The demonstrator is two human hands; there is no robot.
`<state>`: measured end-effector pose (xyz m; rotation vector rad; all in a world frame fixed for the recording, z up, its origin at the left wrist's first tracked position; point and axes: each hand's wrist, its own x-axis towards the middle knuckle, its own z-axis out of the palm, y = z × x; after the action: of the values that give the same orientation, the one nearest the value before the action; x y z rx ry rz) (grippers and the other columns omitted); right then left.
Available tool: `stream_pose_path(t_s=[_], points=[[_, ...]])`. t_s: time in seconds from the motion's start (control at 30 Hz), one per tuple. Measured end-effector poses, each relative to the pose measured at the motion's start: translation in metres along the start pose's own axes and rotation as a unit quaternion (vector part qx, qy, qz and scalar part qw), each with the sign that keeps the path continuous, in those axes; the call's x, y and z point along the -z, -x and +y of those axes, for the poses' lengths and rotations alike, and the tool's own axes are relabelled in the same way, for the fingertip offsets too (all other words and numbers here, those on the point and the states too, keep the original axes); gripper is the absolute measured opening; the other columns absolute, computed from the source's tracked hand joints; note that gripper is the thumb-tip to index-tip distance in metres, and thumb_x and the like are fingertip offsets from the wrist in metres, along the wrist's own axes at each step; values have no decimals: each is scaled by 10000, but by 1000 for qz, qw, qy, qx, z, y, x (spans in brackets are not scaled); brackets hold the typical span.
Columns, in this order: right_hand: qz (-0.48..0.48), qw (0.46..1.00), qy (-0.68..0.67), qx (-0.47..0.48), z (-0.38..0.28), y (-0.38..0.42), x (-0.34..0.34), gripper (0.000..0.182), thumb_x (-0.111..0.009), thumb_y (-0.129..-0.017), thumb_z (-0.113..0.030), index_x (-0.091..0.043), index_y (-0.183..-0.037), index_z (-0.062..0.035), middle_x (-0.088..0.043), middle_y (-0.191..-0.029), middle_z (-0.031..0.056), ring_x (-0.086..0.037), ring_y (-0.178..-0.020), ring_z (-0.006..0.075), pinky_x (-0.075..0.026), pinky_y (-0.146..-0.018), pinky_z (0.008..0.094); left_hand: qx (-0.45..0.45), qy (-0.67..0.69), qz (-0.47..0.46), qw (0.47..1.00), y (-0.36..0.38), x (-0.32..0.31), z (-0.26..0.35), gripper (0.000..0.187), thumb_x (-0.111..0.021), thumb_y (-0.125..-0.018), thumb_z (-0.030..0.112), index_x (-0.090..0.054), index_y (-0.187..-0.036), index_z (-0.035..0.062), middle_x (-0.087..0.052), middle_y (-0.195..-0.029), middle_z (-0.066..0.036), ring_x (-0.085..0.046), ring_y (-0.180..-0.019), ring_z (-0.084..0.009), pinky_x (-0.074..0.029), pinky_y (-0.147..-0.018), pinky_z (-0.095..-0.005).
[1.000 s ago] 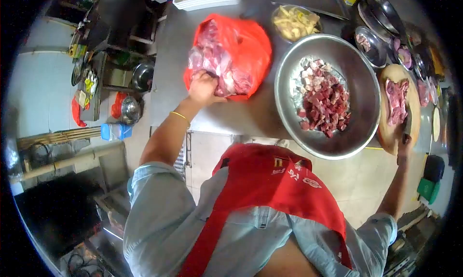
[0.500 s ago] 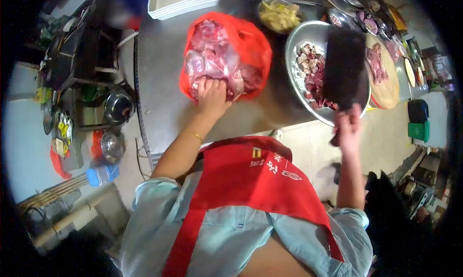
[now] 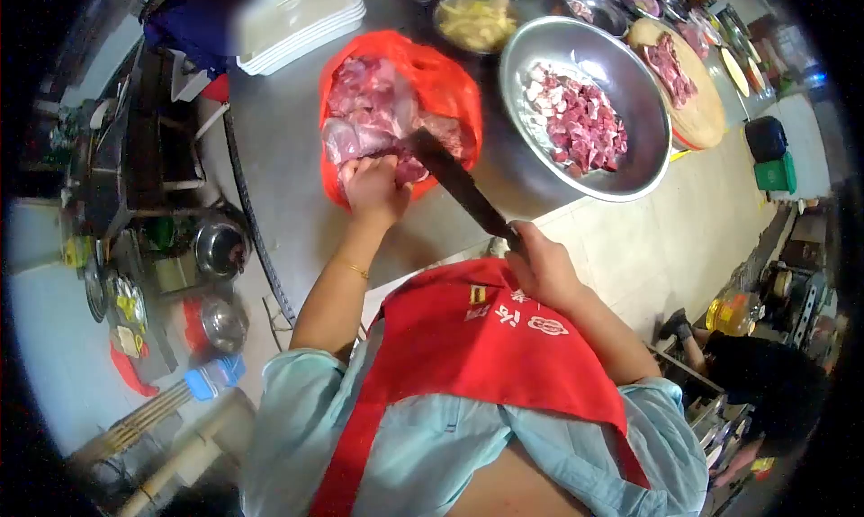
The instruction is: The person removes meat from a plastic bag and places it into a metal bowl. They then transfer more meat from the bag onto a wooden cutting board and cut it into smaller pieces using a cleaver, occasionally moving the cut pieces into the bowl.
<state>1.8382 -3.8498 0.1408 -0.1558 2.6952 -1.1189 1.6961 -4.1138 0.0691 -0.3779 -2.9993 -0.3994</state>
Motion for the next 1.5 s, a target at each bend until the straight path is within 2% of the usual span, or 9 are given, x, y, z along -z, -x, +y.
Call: stream_pose_path(t_s=[0.2, 0.4, 0.5, 0.8, 0.93, 1.03, 1.13, 1.27, 1.5], points=[[-32, 996, 74, 31, 6, -48, 3, 303, -593, -895, -197, -448, -1135, -81, -639, -944, 221, -627, -818, 452, -494, -689, 542, -100, 15, 162, 982, 5, -20, -8, 177, -704, -735, 261, -665, -817, 108, -661, -791, -77, -605, -830, -256, -379, -855, -420], [-60, 993, 74, 68, 22, -70, 3, 279, -593, -892, -221, -440, -1083, -86, -644, -905, 229, -632, -795, 446, -495, -672, 547, -74, -10, 118, 990, 3, -14, -7, 245, -704, -706, 264, -676, -882, 96, -673, -850, -62, -601, -844, -244, -379, -836, -420], [-120, 988, 98, -9, 38, -49, 18, 286, -596, -890, -223, -438, -1083, -82, -644, -898, 238, -635, -794, 448, -499, -675, 543, -38, 7, 55, 998, 6, -16, -8, 361, -738, -629, 252, -638, -928, 76, -654, -918, -105, -579, -931, -285, -382, -876, -450], [-151, 986, -13, 69, 45, -96, 8, 294, -599, -908, -197, -417, -1097, -63, -629, -792, 266, -620, -774, 478, -478, -666, 564, -30, -43, 28, 998, 9, 1, 1, 309, -713, -707, 225, -626, -965, 80, -668, -972, -90, -575, -966, -269, -360, -922, -441], [-187, 982, -16, 29, 51, -91, 17, 282, -597, -914, -182, -435, -1087, -31, -604, -806, 265, -609, -792, 456, -469, -674, 482, -4, -18, 34, 999, 13, 1, 6, 326, -716, -714, 219, -628, -995, 80, -666, -990, -102, -571, -1001, -285, -349, -961, -453], [-162, 980, -64, 96, 43, -124, -6, 311, -594, -916, -192, -415, -1113, -31, -631, -806, 280, -618, -788, 486, -472, -672, 556, 26, -4, 45, 999, 17, -8, 8, 356, -714, -725, 224, -642, -1047, 89, -665, -1009, -120, -570, -1038, -310, -339, -992, -475], [-187, 974, -79, 101, 45, -125, -2, 316, -597, -914, -189, -413, -1115, -30, -626, -795, 276, -609, -780, 492, -467, -665, 549, 49, -12, 4, 999, 17, -3, 1, 340, -719, -730, 207, -649, -1048, 109, -668, -1027, -109, -568, -1068, -304, -323, -1013, -474], [-241, 966, -78, 56, 59, -102, 18, 318, -599, -913, -187, -411, -1120, -35, -622, -806, 279, -608, -787, 491, -462, -673, 554, 33, 9, 39, 999, 19, 1, 3, 321, -704, -719, 205, -637, -1020, 117, -670, -1007, -86, -575, -1018, -283, -322, -999, -452], [-220, 960, -134, 108, 37, -141, -25, 321, -583, -918, -187, -406, -1131, -27, -625, -851, 293, -616, -832, 493, -481, -706, 541, 51, 40, 51, 997, 22, 0, -3, 313, -736, -768, 252, -655, -1046, 131, -665, -1007, -83, -564, -1055, -293, -313, -1011, -476]])
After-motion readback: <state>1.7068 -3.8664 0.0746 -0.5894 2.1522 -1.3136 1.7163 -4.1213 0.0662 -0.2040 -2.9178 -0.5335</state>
